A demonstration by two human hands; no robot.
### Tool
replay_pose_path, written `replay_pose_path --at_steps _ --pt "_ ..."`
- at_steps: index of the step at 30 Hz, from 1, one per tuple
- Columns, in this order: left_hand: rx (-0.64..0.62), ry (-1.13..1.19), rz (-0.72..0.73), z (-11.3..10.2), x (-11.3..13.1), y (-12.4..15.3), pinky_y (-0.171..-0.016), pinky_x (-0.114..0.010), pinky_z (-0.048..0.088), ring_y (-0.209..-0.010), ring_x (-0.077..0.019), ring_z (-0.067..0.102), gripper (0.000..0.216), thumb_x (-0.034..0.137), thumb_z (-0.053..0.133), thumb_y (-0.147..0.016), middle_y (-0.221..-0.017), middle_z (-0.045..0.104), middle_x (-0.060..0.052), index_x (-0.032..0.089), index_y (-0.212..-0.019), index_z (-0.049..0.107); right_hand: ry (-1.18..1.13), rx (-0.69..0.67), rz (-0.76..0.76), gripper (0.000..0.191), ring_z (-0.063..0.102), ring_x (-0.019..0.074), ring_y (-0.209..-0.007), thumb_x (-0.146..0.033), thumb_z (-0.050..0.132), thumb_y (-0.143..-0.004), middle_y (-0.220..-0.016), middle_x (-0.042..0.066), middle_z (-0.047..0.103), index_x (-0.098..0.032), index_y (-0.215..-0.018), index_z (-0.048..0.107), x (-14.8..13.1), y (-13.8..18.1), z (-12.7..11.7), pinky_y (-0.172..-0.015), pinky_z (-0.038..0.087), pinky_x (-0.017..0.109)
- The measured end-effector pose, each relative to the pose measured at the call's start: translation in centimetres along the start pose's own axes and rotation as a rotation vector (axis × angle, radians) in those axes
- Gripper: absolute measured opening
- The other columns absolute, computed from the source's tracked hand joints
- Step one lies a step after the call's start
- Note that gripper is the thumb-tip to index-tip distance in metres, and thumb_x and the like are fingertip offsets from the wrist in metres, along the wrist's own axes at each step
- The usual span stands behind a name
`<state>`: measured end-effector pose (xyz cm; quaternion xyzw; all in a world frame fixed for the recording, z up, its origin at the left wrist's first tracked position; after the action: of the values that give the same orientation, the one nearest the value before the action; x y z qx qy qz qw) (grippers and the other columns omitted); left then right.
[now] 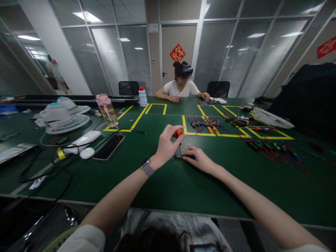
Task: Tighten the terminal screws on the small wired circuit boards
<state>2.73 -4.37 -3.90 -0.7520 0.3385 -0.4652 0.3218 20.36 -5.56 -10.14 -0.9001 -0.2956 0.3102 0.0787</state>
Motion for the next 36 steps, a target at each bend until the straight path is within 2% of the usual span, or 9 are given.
replay_pose_path --at_steps 2,6,12,17,22,24,28,34,36 --pt "0.006 -0.019 0.004 -0.09 0.11 0.06 -0.078 -0.027 0.046 -0.084 -0.0138 0.055 0.024 0.029 0.052 -0.091 -0.093 0.055 -0.004 0.021 -0.111 0.060 -0.002 0.001 0.006 0.020 0.060 0.0171 -0.077 -0.025 0.058 -0.087 -0.087 0.007 0.062 -0.018 -0.100 0.072 -0.02 0.00 0.00 -0.075 0.049 0.030" --pt "-0.015 0.042 0.013 -0.04 0.32 0.12 -0.085 -0.030 0.046 -0.097 -0.0150 0.056 0.035 0.021 0.034 -0.097 -0.109 0.057 -0.007 0.022 -0.129 0.047 -0.007 0.000 0.010 0.021 0.061 0.0177 -0.079 -0.025 0.058 -0.087 -0.088 0.007 0.062 -0.018 -0.101 0.072 -0.10 -0.03 -0.02 -0.076 0.049 0.030" --pt "0.019 -0.029 0.005 -0.18 0.37 -0.01 -0.075 -0.026 0.047 -0.079 -0.0131 0.055 0.022 0.029 0.055 -0.090 -0.090 0.056 -0.003 0.021 -0.109 0.062 0.001 0.001 0.001 0.020 0.061 0.0178 -0.079 -0.024 0.059 -0.086 -0.087 0.007 0.062 -0.019 -0.100 0.072 -0.05 -0.05 0.02 -0.077 0.049 0.031" --pt "-0.027 0.029 -0.006 -0.14 0.19 -0.04 -0.086 -0.030 0.046 -0.100 -0.0159 0.056 0.035 0.021 0.038 -0.096 -0.111 0.057 -0.007 0.023 -0.130 0.048 -0.001 0.000 0.002 0.020 0.061 0.0174 -0.079 -0.024 0.058 -0.087 -0.087 0.006 0.061 -0.019 -0.101 0.072 -0.08 -0.03 -0.04 -0.077 0.049 0.030" --pt "0.028 -0.042 0.002 -0.20 -0.21 -0.11 -0.075 -0.026 0.047 -0.079 -0.0132 0.056 0.025 0.028 0.055 -0.089 -0.090 0.059 -0.003 0.021 -0.113 0.059 0.005 -0.006 0.006 0.020 0.061 0.0179 -0.080 -0.023 0.059 -0.087 -0.088 0.007 0.061 -0.018 -0.101 0.072 -0.07 -0.04 -0.01 -0.077 0.049 0.031" --pt "0.040 -0.062 0.005 -0.24 -0.31 -0.09 -0.075 -0.026 0.047 -0.082 -0.0137 0.055 0.025 0.030 0.054 -0.090 -0.093 0.058 -0.003 0.021 -0.112 0.060 0.006 -0.008 0.004 0.020 0.061 0.0180 -0.080 -0.023 0.058 -0.087 -0.088 0.007 0.062 -0.018 -0.101 0.072 -0.03 -0.05 0.03 -0.078 0.049 0.031" --pt "0.008 0.014 0.019 -0.18 -0.26 -0.05 -0.088 -0.030 0.045 -0.100 -0.0151 0.056 0.034 0.020 0.035 -0.097 -0.110 0.059 -0.007 0.022 -0.128 0.049 -0.003 -0.008 -0.003 0.021 0.061 0.0177 -0.080 -0.024 0.057 -0.087 -0.089 0.007 0.062 -0.019 -0.101 0.072 0.00 -0.04 0.02 -0.077 0.049 0.031" --pt "0.016 -0.042 0.017 -0.26 0.27 -0.12 -0.075 -0.026 0.047 -0.082 -0.0137 0.056 0.023 0.024 0.052 -0.090 -0.092 0.058 -0.004 0.020 -0.111 0.060 0.011 -0.017 -0.002 0.021 0.061 0.0179 -0.080 -0.025 0.057 -0.088 -0.089 0.007 0.062 -0.019 -0.101 0.072 0.02 -0.04 -0.05 -0.076 0.048 0.030" --pt "-0.006 -0.037 0.010 -0.19 0.31 -0.06 -0.077 -0.027 0.047 -0.084 -0.0140 0.056 0.025 0.024 0.052 -0.091 -0.094 0.059 -0.004 0.021 -0.114 0.059 0.010 -0.016 0.002 0.021 0.061 0.0178 -0.080 -0.025 0.057 -0.088 -0.089 0.007 0.061 -0.019 -0.101 0.072 0.05 -0.02 -0.04 -0.076 0.048 0.030"
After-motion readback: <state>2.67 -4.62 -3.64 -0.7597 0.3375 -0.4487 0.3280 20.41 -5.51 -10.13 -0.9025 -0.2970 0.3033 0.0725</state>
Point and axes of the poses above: each hand's wrist, its own y-axis away from the middle knuckle, its own z-axis out of the palm, x = y × z, the point moved 1 cm from there along -y, towards the middle knuckle
